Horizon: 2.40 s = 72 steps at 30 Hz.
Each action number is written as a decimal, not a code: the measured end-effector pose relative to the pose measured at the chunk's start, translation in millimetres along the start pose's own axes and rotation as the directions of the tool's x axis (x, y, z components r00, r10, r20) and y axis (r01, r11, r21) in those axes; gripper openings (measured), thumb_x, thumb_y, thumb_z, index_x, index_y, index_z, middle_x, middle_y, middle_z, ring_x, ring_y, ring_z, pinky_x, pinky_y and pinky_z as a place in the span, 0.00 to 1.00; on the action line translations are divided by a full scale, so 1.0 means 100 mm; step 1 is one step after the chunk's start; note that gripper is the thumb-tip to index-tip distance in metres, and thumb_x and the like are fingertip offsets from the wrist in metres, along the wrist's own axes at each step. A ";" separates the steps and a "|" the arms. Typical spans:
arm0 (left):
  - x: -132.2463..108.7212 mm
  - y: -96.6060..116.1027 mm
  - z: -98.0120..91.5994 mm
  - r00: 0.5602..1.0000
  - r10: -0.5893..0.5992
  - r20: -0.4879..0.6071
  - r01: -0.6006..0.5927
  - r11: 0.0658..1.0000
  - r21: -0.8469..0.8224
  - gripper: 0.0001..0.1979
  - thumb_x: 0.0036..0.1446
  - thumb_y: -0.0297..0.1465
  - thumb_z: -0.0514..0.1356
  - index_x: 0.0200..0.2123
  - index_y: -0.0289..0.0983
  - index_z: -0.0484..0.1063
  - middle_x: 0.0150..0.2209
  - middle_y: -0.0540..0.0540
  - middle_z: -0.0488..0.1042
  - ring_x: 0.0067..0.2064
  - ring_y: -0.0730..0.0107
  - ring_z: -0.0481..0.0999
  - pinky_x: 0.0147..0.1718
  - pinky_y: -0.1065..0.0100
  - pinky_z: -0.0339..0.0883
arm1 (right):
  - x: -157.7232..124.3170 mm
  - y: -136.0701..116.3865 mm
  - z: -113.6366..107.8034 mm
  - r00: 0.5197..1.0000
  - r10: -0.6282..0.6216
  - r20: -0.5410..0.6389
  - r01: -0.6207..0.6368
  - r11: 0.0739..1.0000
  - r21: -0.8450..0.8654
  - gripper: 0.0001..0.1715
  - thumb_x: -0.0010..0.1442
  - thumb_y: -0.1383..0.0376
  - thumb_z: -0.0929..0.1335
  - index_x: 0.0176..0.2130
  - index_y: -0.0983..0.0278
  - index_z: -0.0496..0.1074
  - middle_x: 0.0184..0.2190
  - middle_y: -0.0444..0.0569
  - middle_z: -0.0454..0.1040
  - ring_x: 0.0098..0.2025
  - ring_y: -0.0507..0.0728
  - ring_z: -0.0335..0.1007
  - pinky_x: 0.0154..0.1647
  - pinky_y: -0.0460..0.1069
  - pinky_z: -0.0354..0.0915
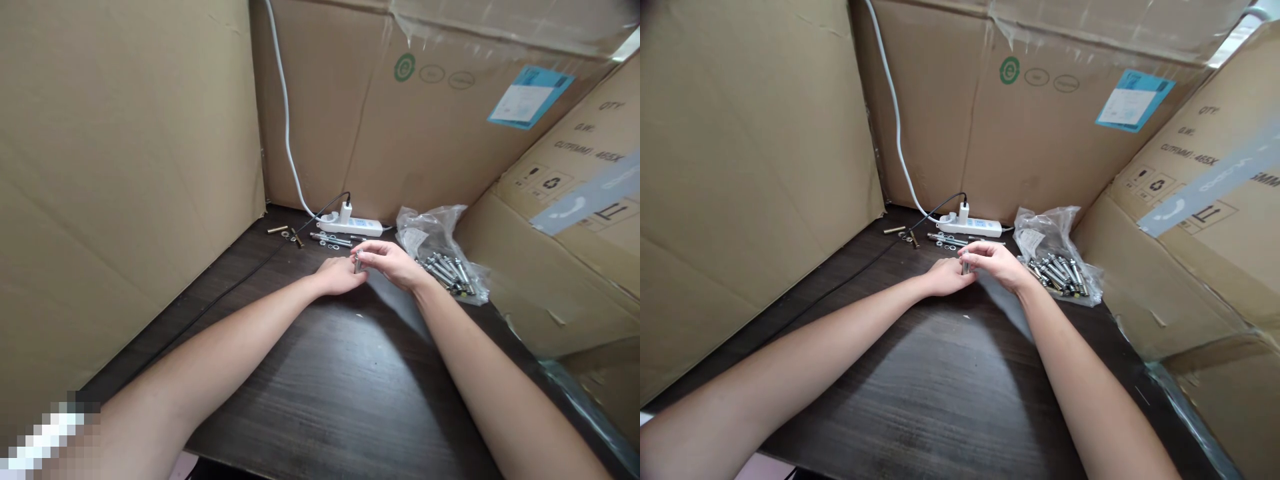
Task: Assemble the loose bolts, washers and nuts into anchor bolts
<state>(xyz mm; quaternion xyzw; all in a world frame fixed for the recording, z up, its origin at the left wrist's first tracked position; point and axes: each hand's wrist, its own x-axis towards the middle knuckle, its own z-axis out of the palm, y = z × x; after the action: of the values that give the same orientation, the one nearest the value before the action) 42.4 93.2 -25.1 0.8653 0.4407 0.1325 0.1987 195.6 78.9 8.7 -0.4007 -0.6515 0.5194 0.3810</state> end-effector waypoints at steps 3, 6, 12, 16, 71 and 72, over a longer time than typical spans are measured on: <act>0.01 -0.02 0.01 1.000 -0.024 -0.013 0.023 0.998 -0.057 0.17 0.56 0.43 0.50 0.37 0.40 0.73 0.37 0.46 0.77 0.39 0.57 0.76 0.33 0.66 0.64 | 0.00 -0.06 0.02 0.994 -0.060 -0.087 0.044 0.984 -0.173 0.18 0.50 0.54 0.73 0.36 0.65 0.76 0.36 0.48 0.77 0.34 0.53 0.69 0.39 0.49 0.64; 0.01 -0.04 0.03 0.998 -0.053 -0.029 0.050 0.994 -0.097 0.17 0.55 0.45 0.52 0.27 0.38 0.71 0.27 0.47 0.74 0.31 0.61 0.74 0.27 0.69 0.59 | 0.00 -0.12 0.02 0.983 -0.129 -0.127 0.078 0.934 -0.349 0.17 0.52 0.54 0.71 0.32 0.66 0.74 0.32 0.48 0.76 0.34 0.54 0.68 0.38 0.48 0.63; 0.02 -0.09 0.05 0.999 -0.042 -0.029 0.028 0.926 -0.378 0.20 0.53 0.44 0.55 0.17 0.37 0.62 0.15 0.52 0.57 0.20 0.73 0.58 0.22 0.70 0.47 | -0.04 -0.23 -0.06 0.964 -0.164 -0.210 0.020 0.831 -0.556 0.19 0.53 0.52 0.69 0.27 0.66 0.70 0.26 0.46 0.73 0.28 0.52 0.65 0.32 0.47 0.62; 0.03 -0.10 0.00 0.993 0.113 -0.036 -0.104 0.685 -0.721 0.20 0.53 0.42 0.53 0.17 0.37 0.54 0.17 0.54 0.53 0.21 0.77 0.51 0.23 0.71 0.46 | -0.08 -0.27 -0.20 0.963 -0.063 -0.263 -0.094 0.834 -0.544 0.20 0.54 0.51 0.67 0.29 0.66 0.71 0.25 0.46 0.74 0.27 0.53 0.67 0.30 0.47 0.62; 0.12 -0.22 -0.02 0.947 -0.063 -0.316 -0.084 0.898 -0.432 0.11 0.53 0.31 0.50 0.20 0.37 0.54 0.22 0.52 0.57 0.29 0.71 0.59 0.31 0.69 0.54 | -0.60 -0.50 -1.34 0.538 -0.173 -0.825 -0.742 0.367 -0.561 0.19 0.53 0.57 0.65 0.38 0.65 0.79 0.38 0.60 0.78 0.37 0.62 0.69 0.36 0.54 0.59; 0.12 -0.24 -0.05 0.929 -0.089 -0.359 -0.066 0.915 -0.399 0.09 0.53 0.30 0.51 0.21 0.37 0.56 0.24 0.51 0.60 0.32 0.68 0.61 0.34 0.67 0.56 | -0.56 -0.50 -1.28 0.550 -0.187 -0.814 -0.730 0.366 -0.578 0.19 0.53 0.57 0.65 0.38 0.64 0.79 0.37 0.59 0.78 0.37 0.62 0.69 0.36 0.54 0.60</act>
<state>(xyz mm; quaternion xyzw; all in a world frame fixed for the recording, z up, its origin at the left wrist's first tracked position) 29.8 116.6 -30.9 0.7623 0.4383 0.3797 0.2874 327.6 68.5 74.9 -0.8342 -0.4910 -0.0791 0.2382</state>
